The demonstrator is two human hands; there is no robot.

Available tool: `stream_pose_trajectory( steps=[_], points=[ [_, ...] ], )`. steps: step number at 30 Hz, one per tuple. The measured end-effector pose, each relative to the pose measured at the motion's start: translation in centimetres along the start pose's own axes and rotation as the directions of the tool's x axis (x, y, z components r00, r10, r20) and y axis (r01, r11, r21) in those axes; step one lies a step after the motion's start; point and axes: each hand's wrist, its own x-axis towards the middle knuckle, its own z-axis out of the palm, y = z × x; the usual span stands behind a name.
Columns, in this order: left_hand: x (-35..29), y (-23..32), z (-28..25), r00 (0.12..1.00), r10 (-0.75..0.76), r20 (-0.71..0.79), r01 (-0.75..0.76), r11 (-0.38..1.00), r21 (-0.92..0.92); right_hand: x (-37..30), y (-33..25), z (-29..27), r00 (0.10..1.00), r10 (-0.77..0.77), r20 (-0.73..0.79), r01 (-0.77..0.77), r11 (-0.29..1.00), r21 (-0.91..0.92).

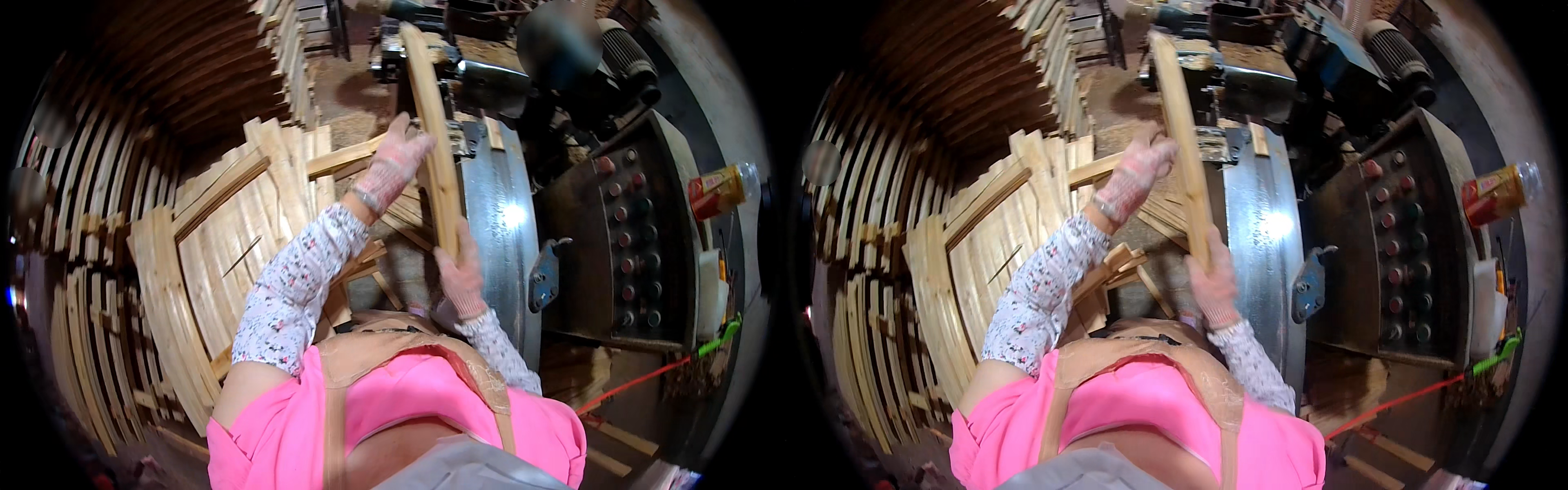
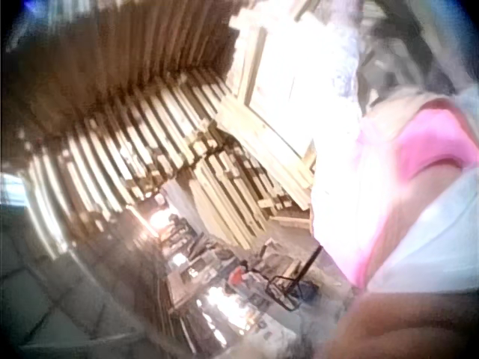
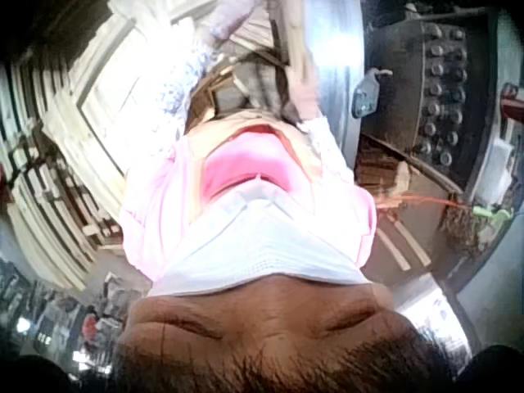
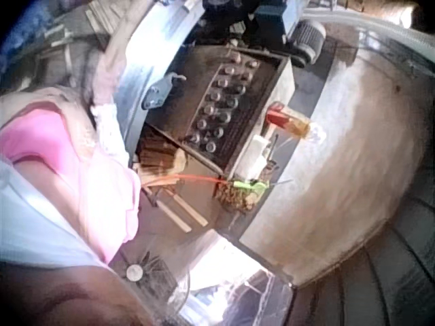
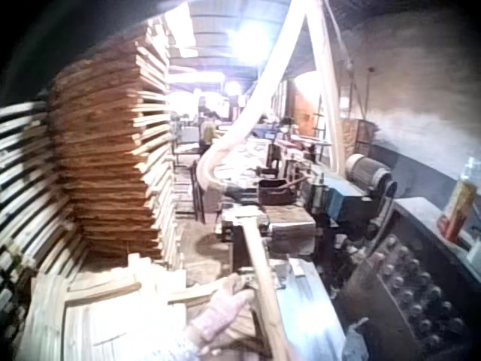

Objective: The person feeds thin wooden strips into a machine to process them, then stacks the finished pieces. The person handles the wood by hand, picking up strips from a pile and placing them into the machine's feed slot, then collecting the output and arranging it into a neat stack.

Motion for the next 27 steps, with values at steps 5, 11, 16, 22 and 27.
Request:
stream_pose_trajectory(
  steps=[5, 11, 16, 22, 27],
  points=[
    [-4.5, -2.5, -4.7, 0.999, 0.038, 0.016, -0.042, 0.927, 0.372, -11.8, 6.5, -8.5, 0.969, 0.095, -0.226, -0.21, 0.797, -0.566],
    [-8.9, -7.0, -16.0, 0.943, 0.152, -0.296, -0.106, 0.98, 0.166, -7.0, 10.3, -8.6, 0.947, -0.067, -0.313, -0.213, 0.595, -0.775],
    [-12.3, -2.4, -23.2, 0.779, 0.307, -0.547, 0.086, 0.812, 0.577, 8.2, 14.1, -7.1, 0.828, -0.425, -0.367, 0.023, 0.679, -0.734],
    [-21.9, -2.7, -40.2, 0.549, 0.559, -0.622, 0.486, 0.392, 0.781, 13.7, 12.4, -6.5, 0.907, -0.275, -0.32, -0.007, 0.748, -0.663],
    [-35.6, -1.7, -50.0, 0.45, 0.232, -0.862, 0.731, 0.46, 0.505, -0.5, 10.3, -7.4, 0.955, -0.101, -0.28, -0.133, 0.697, -0.705]
  ],
)
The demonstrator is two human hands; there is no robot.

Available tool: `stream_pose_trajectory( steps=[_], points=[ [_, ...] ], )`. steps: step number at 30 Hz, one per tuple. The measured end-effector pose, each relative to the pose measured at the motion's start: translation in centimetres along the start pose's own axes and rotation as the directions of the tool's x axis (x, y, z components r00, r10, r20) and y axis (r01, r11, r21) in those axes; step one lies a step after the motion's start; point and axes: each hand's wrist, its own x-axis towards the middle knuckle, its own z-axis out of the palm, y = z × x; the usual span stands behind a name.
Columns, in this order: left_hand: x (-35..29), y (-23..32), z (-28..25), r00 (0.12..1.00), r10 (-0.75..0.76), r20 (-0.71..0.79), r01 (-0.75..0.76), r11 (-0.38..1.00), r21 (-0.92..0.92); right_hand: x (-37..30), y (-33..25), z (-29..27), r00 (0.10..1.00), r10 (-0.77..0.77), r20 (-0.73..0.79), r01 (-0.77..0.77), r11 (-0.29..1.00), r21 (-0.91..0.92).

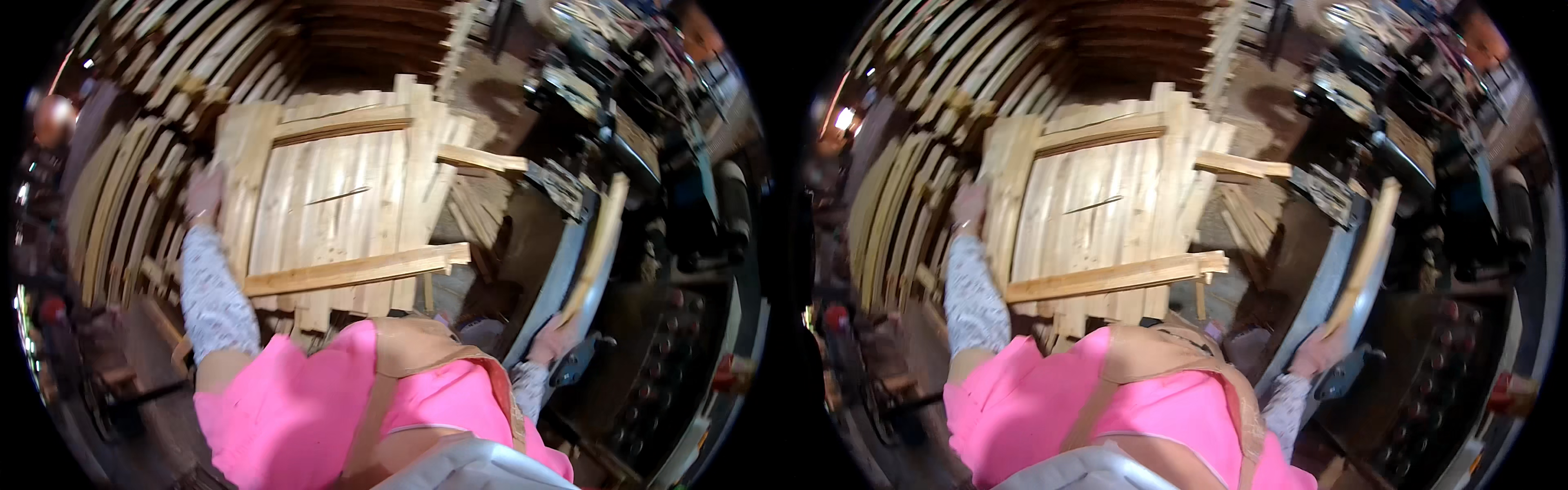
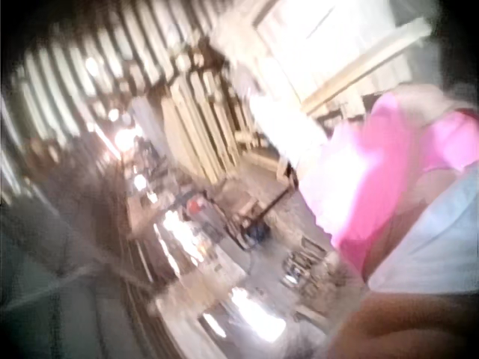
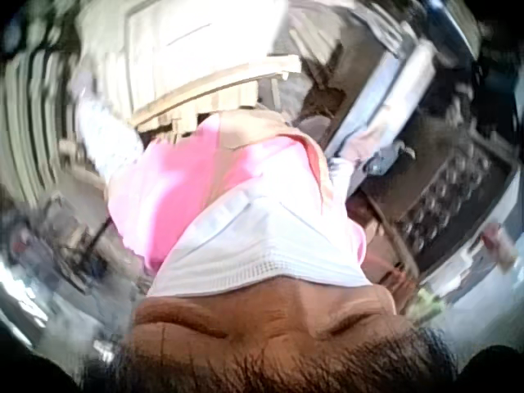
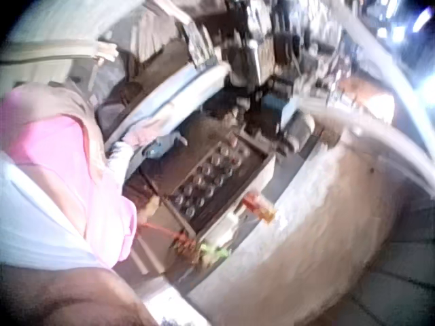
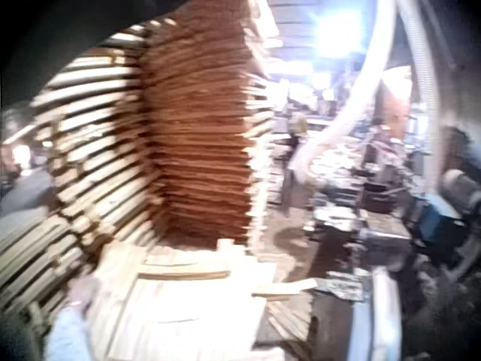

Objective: The person feeds thin wooden strips into a machine to process them, then stacks the finished pieces. The person handles the wood by hand, picking up strips from a pile and placing them into the machine's feed slot, then collecting the output and arranging it into a neat stack.

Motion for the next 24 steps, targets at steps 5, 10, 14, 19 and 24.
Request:
stream_pose_trajectory(
  steps=[5, 10, 14, 19, 24],
  points=[
    [-1.2, -6.1, 0.7, 0.953, -0.063, 0.295, 0.072, 0.997, -0.02, -13.6, 3.0, -5.8, 0.98, 0.143, 0.139, -0.11, 0.969, -0.222],
    [-2.0, -3.5, 2.9, 0.89, -0.278, 0.363, 0.246, 0.96, 0.132, -7.1, 1.9, -3.9, 0.995, 0.077, 0.067, -0.062, 0.976, -0.21],
    [-3.1, -0.5, 4.2, 0.992, -0.101, 0.077, 0.082, 0.973, 0.215, 4.3, 1.1, 1.2, 0.991, 0.057, 0.118, -0.026, 0.968, -0.249],
    [-7.7, 7.8, 3.6, 0.996, 0.033, 0.078, -0.057, 0.944, 0.326, 12.6, 1.3, 7.2, 0.982, -0.179, 0.067, 0.184, 0.98, -0.074],
    [-9.4, 7.1, 3.8, 0.996, -0.084, 0.0, 0.079, 0.932, 0.355, 31.3, -7.2, 8.6, 0.973, -0.008, 0.233, -0.142, 0.774, 0.617]
  ],
)
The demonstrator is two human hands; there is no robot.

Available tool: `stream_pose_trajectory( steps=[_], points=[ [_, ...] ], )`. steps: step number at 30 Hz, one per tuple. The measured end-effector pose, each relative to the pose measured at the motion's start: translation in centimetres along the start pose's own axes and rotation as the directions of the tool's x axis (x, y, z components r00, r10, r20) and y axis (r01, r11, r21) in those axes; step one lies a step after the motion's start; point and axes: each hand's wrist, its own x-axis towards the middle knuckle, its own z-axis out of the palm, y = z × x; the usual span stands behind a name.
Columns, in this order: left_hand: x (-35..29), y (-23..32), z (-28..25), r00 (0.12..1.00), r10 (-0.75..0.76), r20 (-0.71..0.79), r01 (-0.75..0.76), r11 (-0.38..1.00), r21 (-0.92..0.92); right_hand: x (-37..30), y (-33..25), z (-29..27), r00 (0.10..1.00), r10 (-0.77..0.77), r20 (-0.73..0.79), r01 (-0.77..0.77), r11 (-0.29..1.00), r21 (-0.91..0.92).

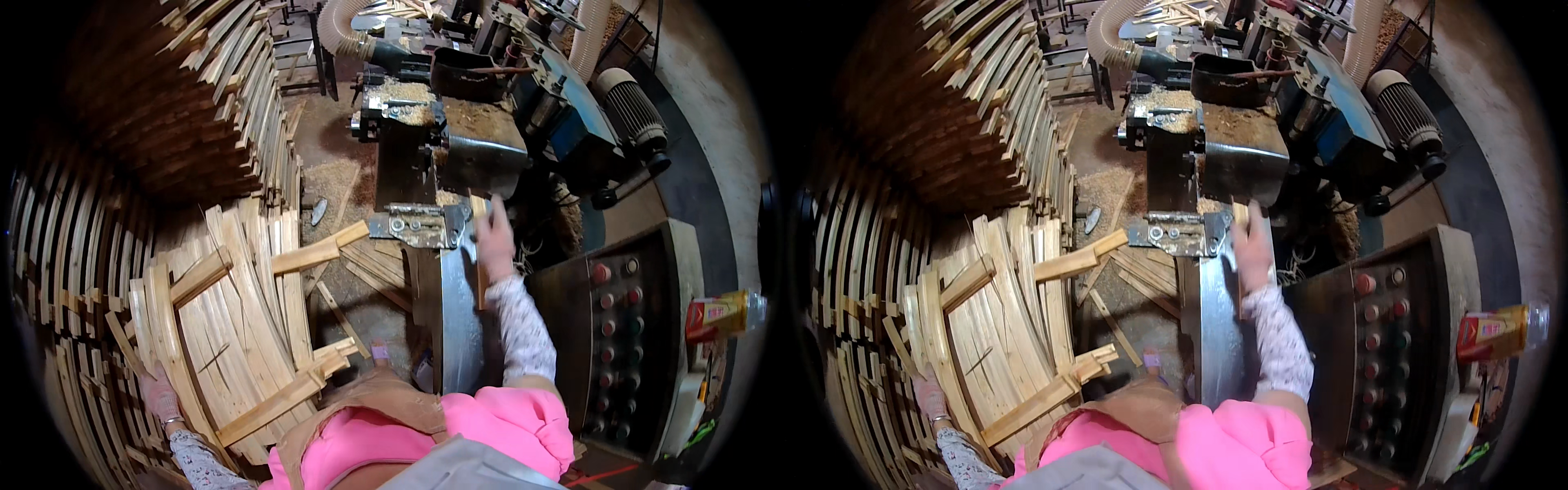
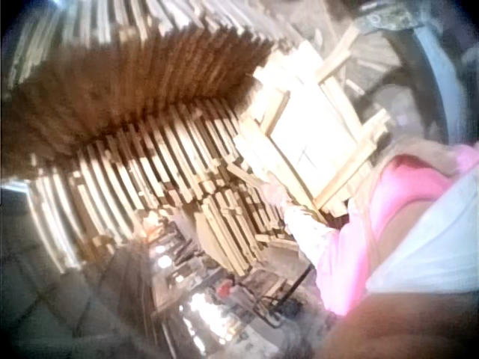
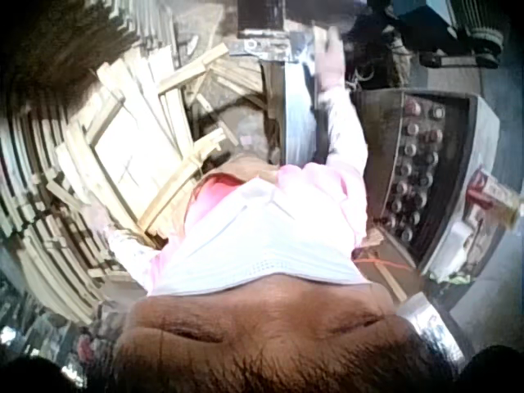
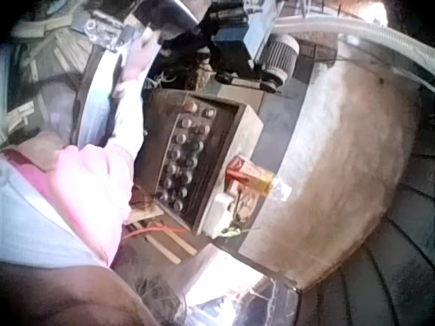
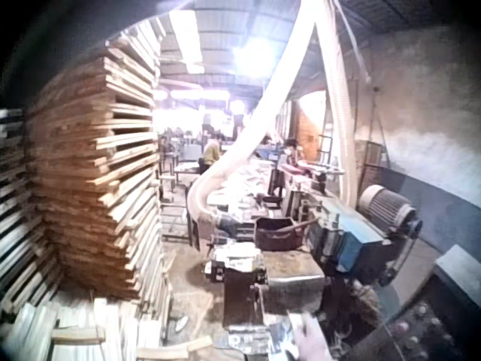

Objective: The person feeds thin wooden strips into a machine to process them, then stacks the finished pieces. The person handles the wood by hand, picking up strips from a pile and placing them into the machine's feed slot, then collecting the output and arranging it into a neat stack.

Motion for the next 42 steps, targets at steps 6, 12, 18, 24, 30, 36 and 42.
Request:
stream_pose_trajectory(
  steps=[6, 12, 18, 24, 30, 36, 42],
  points=[
    [1.3, 0.7, 1.0, 0.996, -0.091, -0.019, 0.093, 0.988, 0.124, 28.7, -6.5, 0.4, 0.983, 0.159, -0.095, -0.081, 0.829, 0.553],
    [-0.2, 1.2, 0.4, 0.992, -0.107, -0.059, 0.114, 0.984, 0.135, 36.7, -10.9, 1.3, 0.956, 0.287, -0.058, -0.186, 0.747, 0.639],
    [-0.3, 2.7, -0.3, 0.993, -0.113, -0.021, 0.115, 0.989, 0.092, 34.8, -18.7, -2.8, 0.968, -0.018, -0.251, 0.003, 0.998, -0.06],
    [-0.5, 3.4, -0.9, 0.995, -0.095, -0.029, 0.097, 0.992, 0.077, 32.1, -17.5, -5.4, 0.938, -0.084, -0.338, 0.03, 0.987, -0.161],
    [0.7, 1.4, 1.0, 0.997, -0.043, -0.063, 0.047, 0.996, 0.075, 30.6, -12.0, -6.1, 0.931, -0.131, -0.34, 0.188, 0.972, 0.141],
    [-0.4, 2.2, 0.0, 0.994, 0.015, -0.11, -0.014, 1.0, 0.006, 24.1, -11.8, -8.7, 0.948, -0.086, -0.306, 0.24, 0.824, 0.514],
    [-0.7, 2.7, -0.7, 0.998, -0.06, -0.015, 0.061, 0.995, 0.081, 7.9, -9.8, -15.7, 0.941, -0.12, -0.317, 0.281, 0.797, 0.535]
  ],
)
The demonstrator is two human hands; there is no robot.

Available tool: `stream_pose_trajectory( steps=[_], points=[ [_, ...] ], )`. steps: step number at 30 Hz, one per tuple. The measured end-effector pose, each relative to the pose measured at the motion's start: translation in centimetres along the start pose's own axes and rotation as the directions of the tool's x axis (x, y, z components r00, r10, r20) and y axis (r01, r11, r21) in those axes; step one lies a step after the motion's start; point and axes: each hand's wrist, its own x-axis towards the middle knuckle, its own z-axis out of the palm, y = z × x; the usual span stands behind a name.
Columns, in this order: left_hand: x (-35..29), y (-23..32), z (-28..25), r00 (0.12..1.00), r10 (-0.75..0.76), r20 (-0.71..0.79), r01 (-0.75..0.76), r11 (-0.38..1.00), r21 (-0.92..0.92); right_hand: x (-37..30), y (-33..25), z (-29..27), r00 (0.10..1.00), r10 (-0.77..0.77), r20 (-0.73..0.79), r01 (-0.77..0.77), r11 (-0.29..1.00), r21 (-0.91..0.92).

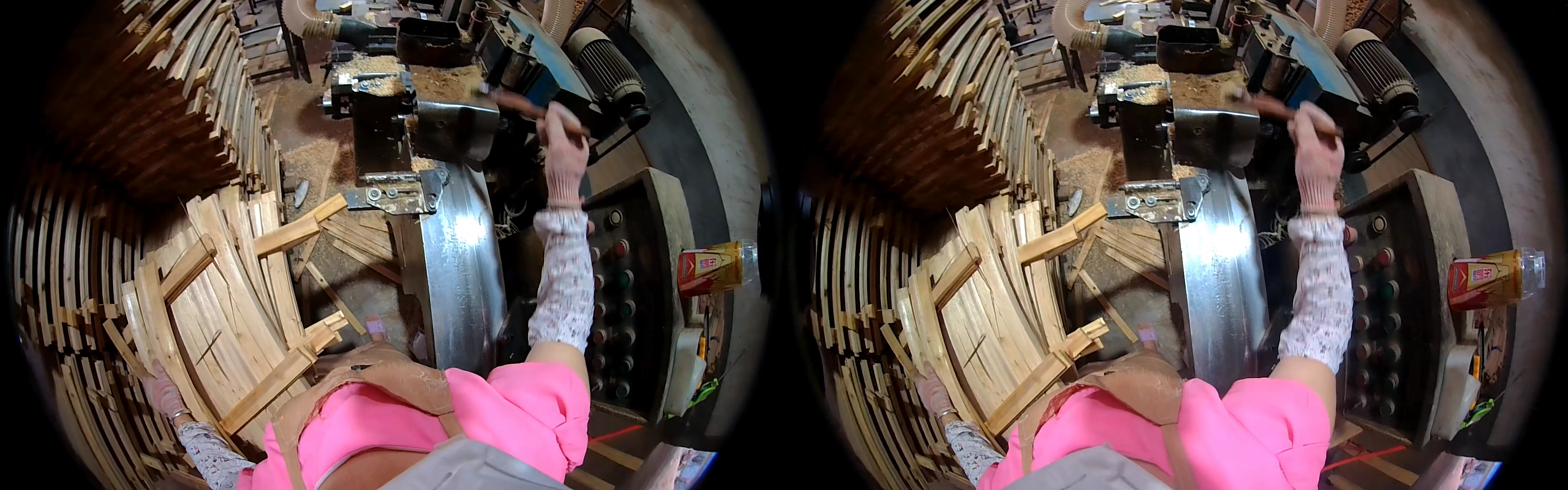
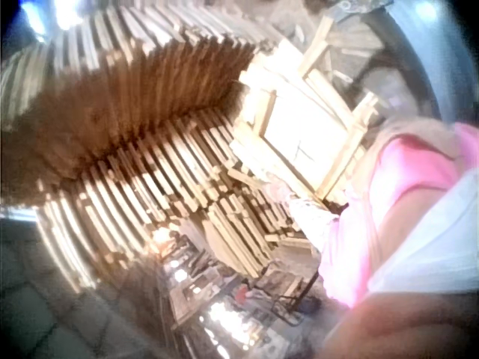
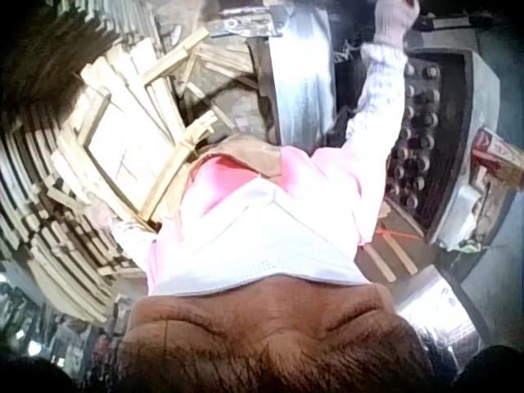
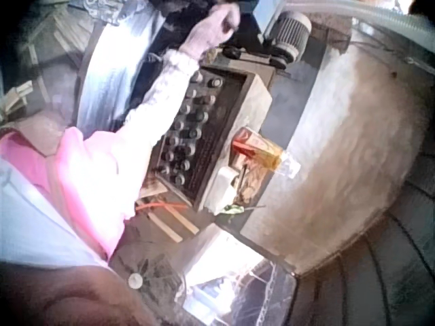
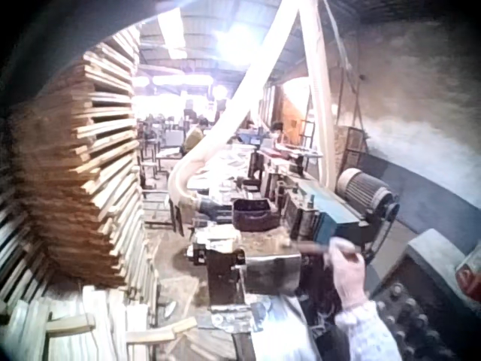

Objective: The person feeds thin wooden strips into a machine to process them, then stacks the finished pieces. The person handles the wood by hand, picking up strips from a pile and placing them into the machine's feed slot, then collecting the output and arranging it into a neat stack.

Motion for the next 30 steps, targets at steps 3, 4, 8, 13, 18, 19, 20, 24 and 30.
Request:
stream_pose_trajectory(
  steps=[3, 4, 8, 13, 18, 19, 20, 24, 30],
  points=[
    [1.0, -1.2, 1.2, 0.998, -0.053, 0.031, 0.052, 0.997, 0.053, -6.6, 0.3, -5.0, 0.973, 0.21, 0.096, -0.18, 0.949, -0.259],
    [0.9, -1.1, 1.2, 0.998, -0.051, 0.037, 0.049, 0.997, 0.051, -9.0, 0.1, -5.1, 0.945, 0.326, 0.007, -0.302, 0.885, -0.355],
    [2.2, -2.8, 2.7, 0.999, 0.048, -0.022, -0.049, 0.998, -0.027, -13.5, 6.7, -6.3, 0.936, 0.343, 0.075, -0.29, 0.876, -0.386],
    [2.3, 0.1, 0.9, 0.999, 0.026, 0.039, -0.025, 0.999, -0.025, -12.4, 9.0, -3.7, 0.968, 0.224, 0.11, -0.117, 0.798, -0.592],
    [1.2, 0.0, 0.3, 0.996, -0.039, 0.077, 0.038, 0.999, 0.017, -15.0, 1.6, -4.0, 0.932, 0.271, 0.242, 0.056, 0.551, -0.832],
    [1.3, -2.5, 1.4, 0.998, -0.02, 0.053, 0.021, 1.0, -0.011, -15.7, -0.2, -4.0, 0.906, 0.322, 0.276, 0.082, 0.505, -0.859],
    [1.7, -2.9, 1.8, 0.998, -0.018, 0.054, 0.018, 1.0, -0.012, -16.5, -1.7, -4.7, 0.888, 0.352, 0.295, 0.118, 0.446, -0.887],
    [2.9, -4.4, 3.8, 0.999, -0.007, 0.031, 0.007, 1.0, -0.02, -17.0, -5.2, -5.6, 0.884, 0.417, 0.212, 0.029, 0.404, -0.914],
    [2.4, -1.9, 2.4, 0.997, -0.019, 0.079, 0.019, 1.0, 0.005, -7.8, -4.6, -2.8, 0.979, 0.206, 0.002, -0.192, 0.919, -0.345]
  ],
)
